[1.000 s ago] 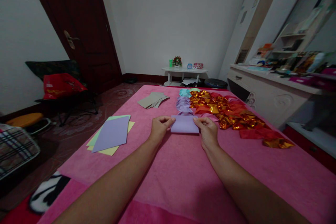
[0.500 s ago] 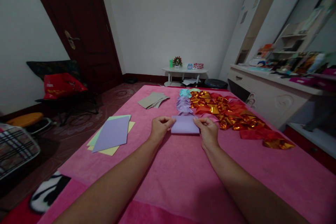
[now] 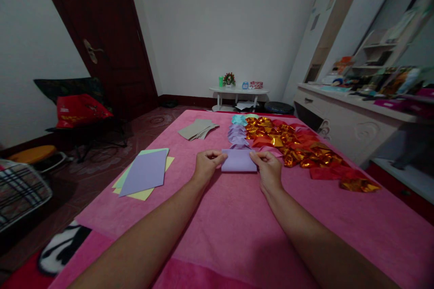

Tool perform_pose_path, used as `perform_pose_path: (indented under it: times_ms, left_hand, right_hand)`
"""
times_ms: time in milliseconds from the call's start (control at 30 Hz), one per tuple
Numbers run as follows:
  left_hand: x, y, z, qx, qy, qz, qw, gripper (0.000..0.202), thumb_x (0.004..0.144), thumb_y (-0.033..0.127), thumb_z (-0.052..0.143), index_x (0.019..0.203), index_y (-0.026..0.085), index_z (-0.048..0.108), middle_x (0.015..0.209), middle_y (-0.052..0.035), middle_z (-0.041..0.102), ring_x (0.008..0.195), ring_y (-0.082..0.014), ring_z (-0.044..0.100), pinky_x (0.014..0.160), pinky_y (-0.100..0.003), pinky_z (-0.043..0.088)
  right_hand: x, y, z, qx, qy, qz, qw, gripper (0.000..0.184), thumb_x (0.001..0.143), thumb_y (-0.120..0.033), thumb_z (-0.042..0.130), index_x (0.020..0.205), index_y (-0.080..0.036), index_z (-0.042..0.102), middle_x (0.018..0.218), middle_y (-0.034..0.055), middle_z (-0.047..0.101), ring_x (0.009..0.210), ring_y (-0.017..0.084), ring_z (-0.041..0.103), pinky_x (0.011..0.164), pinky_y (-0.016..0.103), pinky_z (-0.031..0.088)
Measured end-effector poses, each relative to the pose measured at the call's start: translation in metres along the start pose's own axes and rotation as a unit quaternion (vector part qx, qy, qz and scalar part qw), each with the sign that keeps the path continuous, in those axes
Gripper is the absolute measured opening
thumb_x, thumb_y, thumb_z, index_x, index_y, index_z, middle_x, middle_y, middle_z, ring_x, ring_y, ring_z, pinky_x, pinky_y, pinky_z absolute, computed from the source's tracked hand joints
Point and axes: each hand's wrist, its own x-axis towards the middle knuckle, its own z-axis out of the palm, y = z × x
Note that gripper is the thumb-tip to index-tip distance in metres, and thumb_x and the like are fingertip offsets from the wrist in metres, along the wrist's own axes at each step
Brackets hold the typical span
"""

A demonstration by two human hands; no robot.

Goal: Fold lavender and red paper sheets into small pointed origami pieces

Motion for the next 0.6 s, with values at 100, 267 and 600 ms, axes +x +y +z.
perform_pose_path:
  times_ms: [100,267,600]
  left_hand:
    - [0.0003,0.0,0.0002,0.005,0.007,-0.003,1.0,0.027,0.055,0.034,0.079,0.058,0.01,0.067,0.053,-0.0002,0.059,0.047,-0.0075,0.048,0.046,-0.019,0.035]
    - [0.0001,0.0004,0.0003,0.012,0.015,-0.006,1.0,0.026,0.056,0.034,0.078,0.058,0.011,0.065,0.052,-0.0006,0.059,0.046,-0.008,0.049,0.044,-0.02,0.035]
    - [0.0002,0.0002,-0.0006,0.019,0.015,0.003,1.0,0.024,0.058,0.031,0.076,0.057,0.012,0.063,0.051,0.0005,0.057,0.046,-0.0076,0.048,0.045,-0.02,0.036]
  right_hand:
    - [-0.0006,-0.0009,0.0001,0.0,0.001,0.002,1.0,0.025,0.052,-0.033,0.081,0.06,-0.018,0.063,0.057,-0.0028,0.059,0.053,0.012,0.049,0.052,0.026,0.037]
    - [0.0006,0.0017,-0.0016,-0.012,0.001,0.001,1.0,0.025,0.053,-0.033,0.081,0.062,-0.017,0.064,0.059,-0.0025,0.06,0.055,0.012,0.05,0.054,0.025,0.037]
    - [0.0004,0.0021,-0.0015,-0.011,-0.001,-0.003,1.0,0.026,0.052,-0.036,0.08,0.061,-0.017,0.064,0.059,-0.0021,0.06,0.054,0.012,0.05,0.053,0.026,0.038]
